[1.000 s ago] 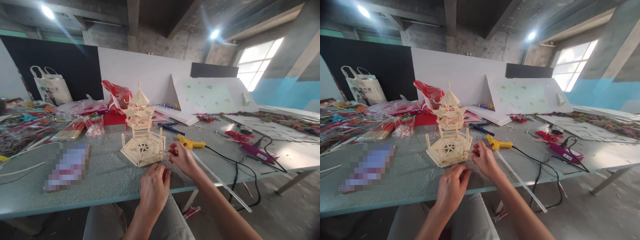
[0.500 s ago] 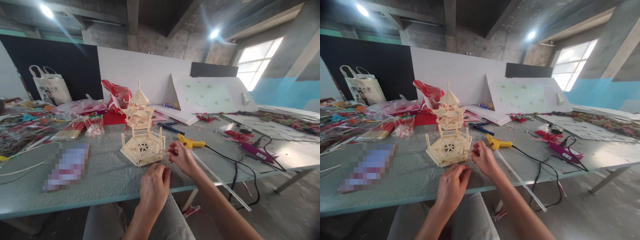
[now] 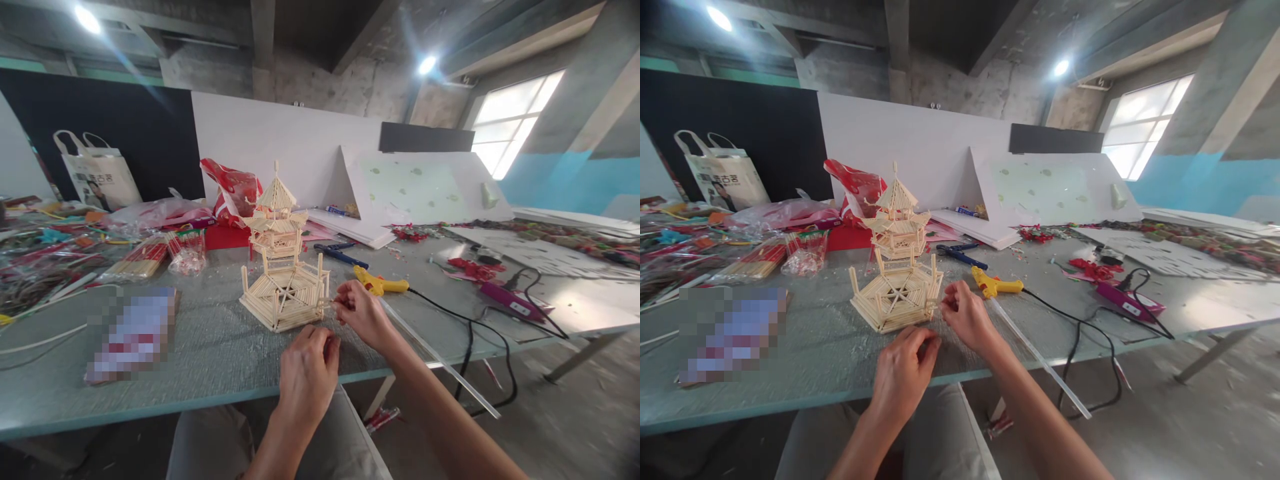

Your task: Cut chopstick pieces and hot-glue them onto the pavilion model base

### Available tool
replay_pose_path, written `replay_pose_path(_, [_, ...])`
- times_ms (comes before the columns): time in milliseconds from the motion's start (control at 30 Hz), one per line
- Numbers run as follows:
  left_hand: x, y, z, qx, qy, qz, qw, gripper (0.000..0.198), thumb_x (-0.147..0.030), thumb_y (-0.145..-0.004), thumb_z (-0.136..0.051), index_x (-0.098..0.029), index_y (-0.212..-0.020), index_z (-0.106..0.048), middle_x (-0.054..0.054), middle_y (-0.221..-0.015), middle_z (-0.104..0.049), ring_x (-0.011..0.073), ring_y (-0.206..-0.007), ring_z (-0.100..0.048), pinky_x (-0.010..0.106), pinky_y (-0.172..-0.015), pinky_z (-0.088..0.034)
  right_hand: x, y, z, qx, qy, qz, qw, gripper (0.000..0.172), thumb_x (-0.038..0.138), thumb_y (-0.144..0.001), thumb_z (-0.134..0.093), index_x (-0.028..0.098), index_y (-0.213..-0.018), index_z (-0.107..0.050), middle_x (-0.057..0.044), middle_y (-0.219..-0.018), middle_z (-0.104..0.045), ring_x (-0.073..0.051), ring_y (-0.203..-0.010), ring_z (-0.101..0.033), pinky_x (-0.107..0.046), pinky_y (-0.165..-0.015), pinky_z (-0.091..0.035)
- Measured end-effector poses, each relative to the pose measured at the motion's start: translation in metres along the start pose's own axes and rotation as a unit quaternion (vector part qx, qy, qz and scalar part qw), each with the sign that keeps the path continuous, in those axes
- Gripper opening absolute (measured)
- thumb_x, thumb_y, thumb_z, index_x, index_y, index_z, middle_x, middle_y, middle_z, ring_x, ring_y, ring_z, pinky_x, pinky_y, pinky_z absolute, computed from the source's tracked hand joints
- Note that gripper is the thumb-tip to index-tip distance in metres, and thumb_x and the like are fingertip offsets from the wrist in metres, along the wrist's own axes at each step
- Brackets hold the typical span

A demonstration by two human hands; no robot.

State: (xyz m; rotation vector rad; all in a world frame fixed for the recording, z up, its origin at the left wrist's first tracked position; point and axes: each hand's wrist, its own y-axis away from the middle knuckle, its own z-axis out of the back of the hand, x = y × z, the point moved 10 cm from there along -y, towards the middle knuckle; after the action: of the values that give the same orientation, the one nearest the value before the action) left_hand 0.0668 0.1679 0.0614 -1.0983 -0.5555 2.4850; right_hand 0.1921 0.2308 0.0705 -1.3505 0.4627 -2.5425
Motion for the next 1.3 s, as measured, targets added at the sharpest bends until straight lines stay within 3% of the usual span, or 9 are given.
replay_pose_path(100, [0.001,0.000,0.003,-0.015,0.022,-0.002,1.000,0.014,-0.020,-0.085,-0.046,-0.020,-0.084,-0.061,0.002,-0.079,-0.063,0.0155,-0.072,-0.060,0.027,-0.066,-0.045,-0.001,0.004,0.002,0.006,-0.015,-0.006,1.000,0.019,0.021,-0.073,-0.052,0.020,-0.087,-0.040,0.002,-0.067,-0.056,-0.011,-0.052,-0.054,-0.023,-0.048,-0.044])
replay_pose_path(267, [0.006,0.002,0.021,-0.078,0.100,0.016,0.992,0.026,-0.021,-0.083,-0.048,-0.016,-0.108,-0.054,0.007,-0.098,-0.060,0.0111,-0.065,-0.057,0.026,-0.066,-0.048,0.008,0.023,-0.001,0.042,-0.106,-0.037,0.993,0.020,0.025,-0.074,-0.056,0.019,-0.084,-0.040,0.003,-0.067,-0.054,-0.009,-0.049,-0.052,-0.022,-0.045,-0.044])
replay_pose_path(467, [-0.003,0.006,0.017,-0.011,0.174,0.029,0.984,0.017,-0.025,-0.083,-0.049,-0.018,-0.094,-0.061,0.003,-0.084,-0.064,0.0114,-0.066,-0.058,0.023,-0.063,-0.046,0.037,0.050,-0.001,0.072,-0.178,-0.038,0.981,0.018,0.020,-0.075,-0.058,0.017,-0.081,-0.042,0.005,-0.065,-0.050,-0.005,-0.049,-0.048,-0.018,-0.045,-0.040])
replay_pose_path(1000, [-0.010,0.020,0.029,-0.013,0.145,0.016,0.989,0.022,-0.030,-0.084,-0.050,-0.018,-0.088,-0.067,0.002,-0.074,-0.067,0.0111,-0.062,-0.059,0.020,-0.058,-0.046,0.070,0.071,0.005,0.091,-0.054,0.048,0.993,0.008,0.016,-0.084,-0.047,0.019,-0.089,-0.041,0.004,-0.072,-0.051,-0.007,-0.060,-0.048,-0.020,-0.056,-0.039])
replay_pose_path(1300, [-0.014,0.020,0.034,-0.014,0.143,0.028,0.989,0.017,-0.028,-0.081,-0.052,-0.021,-0.080,-0.068,-0.001,-0.066,-0.064,0.0099,-0.056,-0.054,0.018,-0.054,-0.042,0.082,0.078,0.010,0.060,0.047,0.112,0.991,0.005,0.017,-0.084,-0.047,0.020,-0.087,-0.044,0.004,-0.073,-0.052,-0.007,-0.062,-0.045,-0.019,-0.059,-0.037])
